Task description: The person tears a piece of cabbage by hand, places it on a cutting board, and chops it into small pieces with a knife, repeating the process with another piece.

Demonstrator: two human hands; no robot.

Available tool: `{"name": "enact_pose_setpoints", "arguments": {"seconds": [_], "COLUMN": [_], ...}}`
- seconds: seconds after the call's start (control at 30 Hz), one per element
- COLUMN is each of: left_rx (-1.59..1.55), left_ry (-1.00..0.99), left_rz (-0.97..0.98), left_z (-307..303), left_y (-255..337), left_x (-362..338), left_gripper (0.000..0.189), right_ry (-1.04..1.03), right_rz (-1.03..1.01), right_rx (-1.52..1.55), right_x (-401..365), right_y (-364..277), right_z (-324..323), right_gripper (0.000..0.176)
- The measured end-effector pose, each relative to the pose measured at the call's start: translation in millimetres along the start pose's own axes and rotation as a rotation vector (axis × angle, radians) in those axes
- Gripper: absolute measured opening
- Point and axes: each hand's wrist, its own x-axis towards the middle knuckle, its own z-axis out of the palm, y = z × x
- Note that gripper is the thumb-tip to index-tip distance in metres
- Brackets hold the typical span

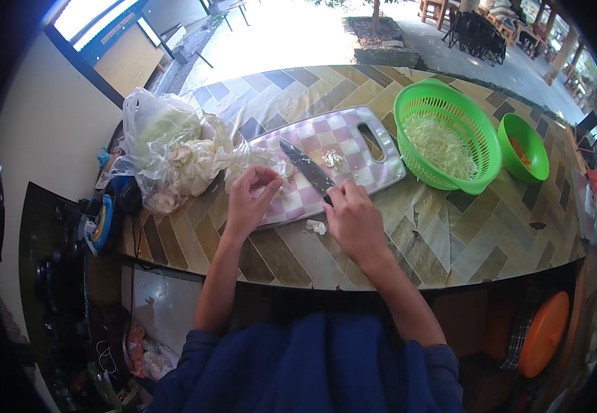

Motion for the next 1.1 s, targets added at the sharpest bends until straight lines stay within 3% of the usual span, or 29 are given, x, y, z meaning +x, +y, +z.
{"name": "enact_pose_setpoints", "arguments": {"seconds": [0.1,0.2,0.4,0.57,0.77,1.1], "left_rx": [0.153,0.276,0.471,0.780,0.778,0.739], "left_ry": [-0.006,-0.038,0.018,0.152,-0.033,-0.176], "left_rz": [0.029,0.052,0.133,0.347,0.357,0.445], "left_z": [6.2,19.3,49.5,66.4,60.5,44.4], "left_y": [3.8,2.1,-6.1,-15.1,-19.8,-15.8], "left_x": [0.2,5.9,21.0,30.7,27.5,0.1], "left_gripper": [0.012,0.013,0.014,0.013,0.008,0.025], "right_ry": [-0.100,-0.267,-0.172,-0.130,-0.143,-0.168], "right_rz": [0.009,0.160,0.393,0.438,0.446,0.436], "right_rx": [-0.251,-0.104,0.364,0.466,0.489,0.441], "right_x": [-11.3,-13.9,-5.7,-15.5,-25.6,-32.8], "right_y": [14.9,17.5,16.3,16.2,11.8,4.7], "right_z": [2.6,13.8,-17.2,-17.9,-9.4,-3.5], "right_gripper": [0.024,0.027,0.028,0.028,0.029,0.026]}}
